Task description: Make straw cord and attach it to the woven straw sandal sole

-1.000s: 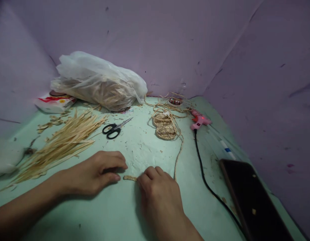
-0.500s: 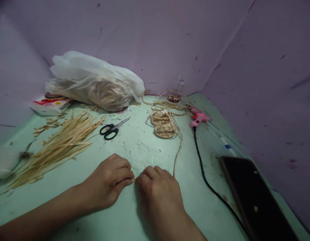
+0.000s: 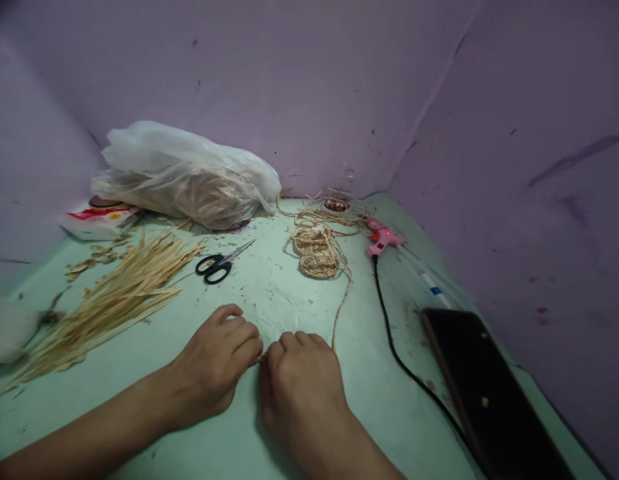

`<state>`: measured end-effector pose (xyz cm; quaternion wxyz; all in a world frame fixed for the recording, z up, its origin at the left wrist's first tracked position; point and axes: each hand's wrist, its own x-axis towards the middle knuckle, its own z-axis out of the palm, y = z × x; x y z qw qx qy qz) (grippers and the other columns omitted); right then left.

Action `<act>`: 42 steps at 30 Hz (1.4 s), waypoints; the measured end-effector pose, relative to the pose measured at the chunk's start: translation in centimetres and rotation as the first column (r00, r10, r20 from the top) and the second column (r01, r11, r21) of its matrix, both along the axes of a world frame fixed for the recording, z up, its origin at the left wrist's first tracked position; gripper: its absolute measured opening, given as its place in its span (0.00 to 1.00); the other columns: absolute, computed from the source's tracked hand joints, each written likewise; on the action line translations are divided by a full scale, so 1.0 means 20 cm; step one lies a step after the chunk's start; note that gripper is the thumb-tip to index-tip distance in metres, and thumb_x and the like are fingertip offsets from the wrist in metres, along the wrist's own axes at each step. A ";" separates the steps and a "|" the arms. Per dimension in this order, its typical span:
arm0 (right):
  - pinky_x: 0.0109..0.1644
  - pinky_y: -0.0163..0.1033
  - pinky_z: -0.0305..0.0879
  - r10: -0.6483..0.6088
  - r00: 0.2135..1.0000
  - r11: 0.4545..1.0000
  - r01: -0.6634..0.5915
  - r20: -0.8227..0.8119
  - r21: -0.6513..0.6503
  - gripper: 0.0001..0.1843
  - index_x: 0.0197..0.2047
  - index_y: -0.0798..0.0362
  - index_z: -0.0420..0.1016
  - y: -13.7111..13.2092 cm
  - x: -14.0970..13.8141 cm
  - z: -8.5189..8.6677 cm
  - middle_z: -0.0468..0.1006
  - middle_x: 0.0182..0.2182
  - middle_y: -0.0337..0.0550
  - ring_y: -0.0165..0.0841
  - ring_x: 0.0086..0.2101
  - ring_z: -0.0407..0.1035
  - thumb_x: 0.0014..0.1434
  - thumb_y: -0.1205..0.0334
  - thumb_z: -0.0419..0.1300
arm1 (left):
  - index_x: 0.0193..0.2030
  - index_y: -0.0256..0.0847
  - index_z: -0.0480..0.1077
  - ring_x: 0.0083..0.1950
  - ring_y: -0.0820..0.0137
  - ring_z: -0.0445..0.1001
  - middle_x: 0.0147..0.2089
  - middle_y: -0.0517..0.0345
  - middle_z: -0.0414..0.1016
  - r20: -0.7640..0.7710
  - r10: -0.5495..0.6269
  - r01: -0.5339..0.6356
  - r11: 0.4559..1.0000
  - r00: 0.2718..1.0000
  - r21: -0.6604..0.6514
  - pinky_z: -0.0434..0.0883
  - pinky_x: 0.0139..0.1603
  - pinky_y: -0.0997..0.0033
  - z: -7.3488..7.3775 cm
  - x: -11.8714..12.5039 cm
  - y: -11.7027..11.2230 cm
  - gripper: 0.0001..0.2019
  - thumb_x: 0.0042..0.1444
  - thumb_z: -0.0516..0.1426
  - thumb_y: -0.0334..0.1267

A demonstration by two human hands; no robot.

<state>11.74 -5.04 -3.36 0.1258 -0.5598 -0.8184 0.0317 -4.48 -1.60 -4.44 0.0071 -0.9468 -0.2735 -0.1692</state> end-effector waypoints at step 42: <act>0.37 0.40 0.55 -0.016 0.952 0.978 -0.049 -0.305 -0.202 0.08 0.26 0.50 0.75 0.01 0.08 0.01 0.74 0.24 0.38 0.32 0.29 0.65 0.51 0.68 0.57 | 0.29 0.38 0.68 0.32 0.71 0.64 0.27 0.59 0.66 0.203 0.091 -0.011 0.931 0.975 -0.366 0.59 0.49 0.56 0.02 -0.01 0.00 0.04 0.50 0.53 0.29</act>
